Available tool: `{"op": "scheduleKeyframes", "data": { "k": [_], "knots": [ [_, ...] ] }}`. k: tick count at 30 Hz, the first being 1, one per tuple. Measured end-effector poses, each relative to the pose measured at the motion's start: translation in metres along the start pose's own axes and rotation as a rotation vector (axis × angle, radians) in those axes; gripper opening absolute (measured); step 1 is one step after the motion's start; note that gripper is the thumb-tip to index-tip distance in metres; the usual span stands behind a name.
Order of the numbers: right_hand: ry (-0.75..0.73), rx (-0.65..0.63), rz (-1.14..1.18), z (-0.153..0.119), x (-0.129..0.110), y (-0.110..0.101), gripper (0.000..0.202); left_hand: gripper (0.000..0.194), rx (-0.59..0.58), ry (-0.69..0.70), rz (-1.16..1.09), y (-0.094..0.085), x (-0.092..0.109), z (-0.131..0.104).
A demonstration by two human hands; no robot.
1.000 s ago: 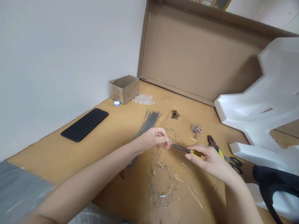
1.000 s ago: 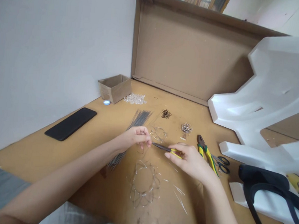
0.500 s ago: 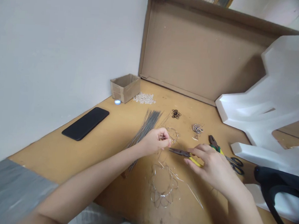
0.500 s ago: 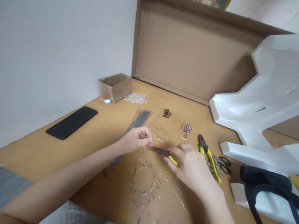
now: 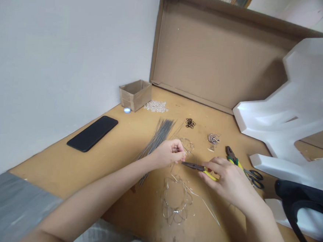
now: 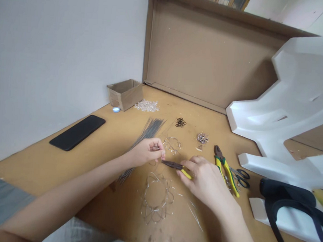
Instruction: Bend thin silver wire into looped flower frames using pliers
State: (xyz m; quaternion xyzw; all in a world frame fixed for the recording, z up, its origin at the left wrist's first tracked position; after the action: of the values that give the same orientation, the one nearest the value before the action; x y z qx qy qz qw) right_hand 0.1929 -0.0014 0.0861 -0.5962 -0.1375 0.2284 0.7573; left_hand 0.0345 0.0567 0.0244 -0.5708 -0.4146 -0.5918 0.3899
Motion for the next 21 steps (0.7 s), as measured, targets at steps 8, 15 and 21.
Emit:
{"op": "scheduleKeyframes", "data": {
  "k": [8, 15, 21],
  "knots": [
    [0.006, -0.031, -0.034, -0.0006, 0.0003, 0.0032, 0.020, 0.010, -0.007, -0.028, -0.016, 0.0012, 0.0052, -0.0028],
    [0.005, -0.053, -0.006, 0.0005, -0.0001, 0.0033, 0.021, 0.009, -0.023, -0.038, -0.018, 0.0013, 0.0042, -0.0027],
    [0.038, -0.042, 0.052, 0.0009, 0.0002, 0.0022, 0.021, 0.010, -0.023, -0.031, -0.029, 0.0018, 0.0018, -0.0010]
  ]
}}
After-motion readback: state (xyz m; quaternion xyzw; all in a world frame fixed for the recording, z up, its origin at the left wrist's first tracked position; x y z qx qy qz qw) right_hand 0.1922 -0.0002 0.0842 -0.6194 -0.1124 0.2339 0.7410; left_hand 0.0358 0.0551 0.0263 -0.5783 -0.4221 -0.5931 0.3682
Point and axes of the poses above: each hand's wrist, its own z-axis towards the middle knuckle, its own y-axis out of the palm, x = y × z, the point moved 5 cm from there along z, towards the middle knuckle, and after that the axes turned 7 degrees about x, right-handed, at the moved point
